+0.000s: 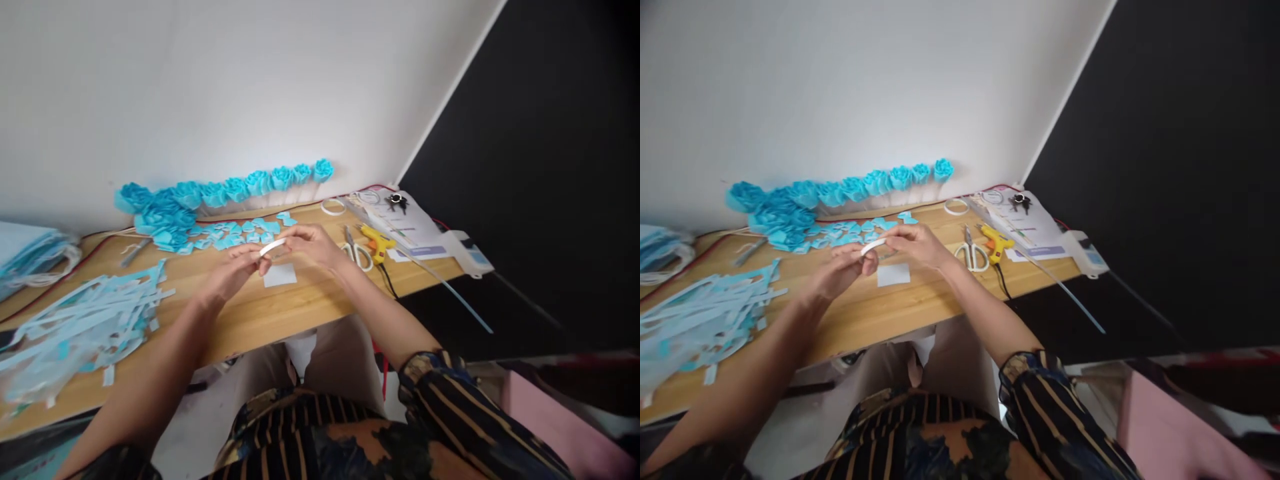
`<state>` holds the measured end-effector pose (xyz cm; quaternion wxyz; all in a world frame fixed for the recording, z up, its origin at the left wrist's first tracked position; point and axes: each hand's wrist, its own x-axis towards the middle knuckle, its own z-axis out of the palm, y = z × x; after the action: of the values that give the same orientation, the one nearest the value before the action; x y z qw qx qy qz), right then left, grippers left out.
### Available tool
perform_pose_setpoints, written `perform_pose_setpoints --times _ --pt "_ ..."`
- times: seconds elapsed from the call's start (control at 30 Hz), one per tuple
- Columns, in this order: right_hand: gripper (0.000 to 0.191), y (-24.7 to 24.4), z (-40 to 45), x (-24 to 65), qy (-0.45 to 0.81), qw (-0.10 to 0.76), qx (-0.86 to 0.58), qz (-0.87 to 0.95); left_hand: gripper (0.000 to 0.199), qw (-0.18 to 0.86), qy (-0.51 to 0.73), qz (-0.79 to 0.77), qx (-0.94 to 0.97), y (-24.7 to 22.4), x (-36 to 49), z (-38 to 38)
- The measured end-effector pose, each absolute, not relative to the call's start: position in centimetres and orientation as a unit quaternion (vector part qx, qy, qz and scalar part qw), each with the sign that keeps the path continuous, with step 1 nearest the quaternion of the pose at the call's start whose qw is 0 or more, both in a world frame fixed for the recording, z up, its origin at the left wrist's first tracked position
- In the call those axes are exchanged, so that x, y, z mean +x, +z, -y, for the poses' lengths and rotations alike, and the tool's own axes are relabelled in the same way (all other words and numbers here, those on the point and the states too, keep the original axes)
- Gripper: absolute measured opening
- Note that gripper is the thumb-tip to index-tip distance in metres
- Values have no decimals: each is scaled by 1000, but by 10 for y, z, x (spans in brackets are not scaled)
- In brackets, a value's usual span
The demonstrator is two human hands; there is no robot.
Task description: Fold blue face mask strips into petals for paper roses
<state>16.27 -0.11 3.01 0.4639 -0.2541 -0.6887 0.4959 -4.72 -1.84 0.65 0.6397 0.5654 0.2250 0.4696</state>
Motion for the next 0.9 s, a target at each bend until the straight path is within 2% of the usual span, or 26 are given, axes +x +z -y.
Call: perform_pose_setpoints --times 0.23,0.37,0.43,0.57,0.67,0.8,0.9 --pt "27 23 11 170 376 391 -244 804 24 542 395 -342 658 4 -53 15" --pt "20 13 10 170 284 403 -259 831 24 508 390 -377 668 6 -48 17" --pt "19 7 12 169 278 429 -283 811 23 515 404 -381 653 6 -45 18" --pt "27 -1 15 174 389 473 -334 716 20 613 445 -313 573 5 -43 17" --pt "29 -4 12 176 497 511 -310 629 23 678 458 -236 524 6 -42 18" --pt "33 -4 8 173 587 542 -233 555 24 710 440 -203 511 8 -41 22" --pt "38 -4 9 170 596 535 -248 545 27 708 419 -225 523 9 -42 23"
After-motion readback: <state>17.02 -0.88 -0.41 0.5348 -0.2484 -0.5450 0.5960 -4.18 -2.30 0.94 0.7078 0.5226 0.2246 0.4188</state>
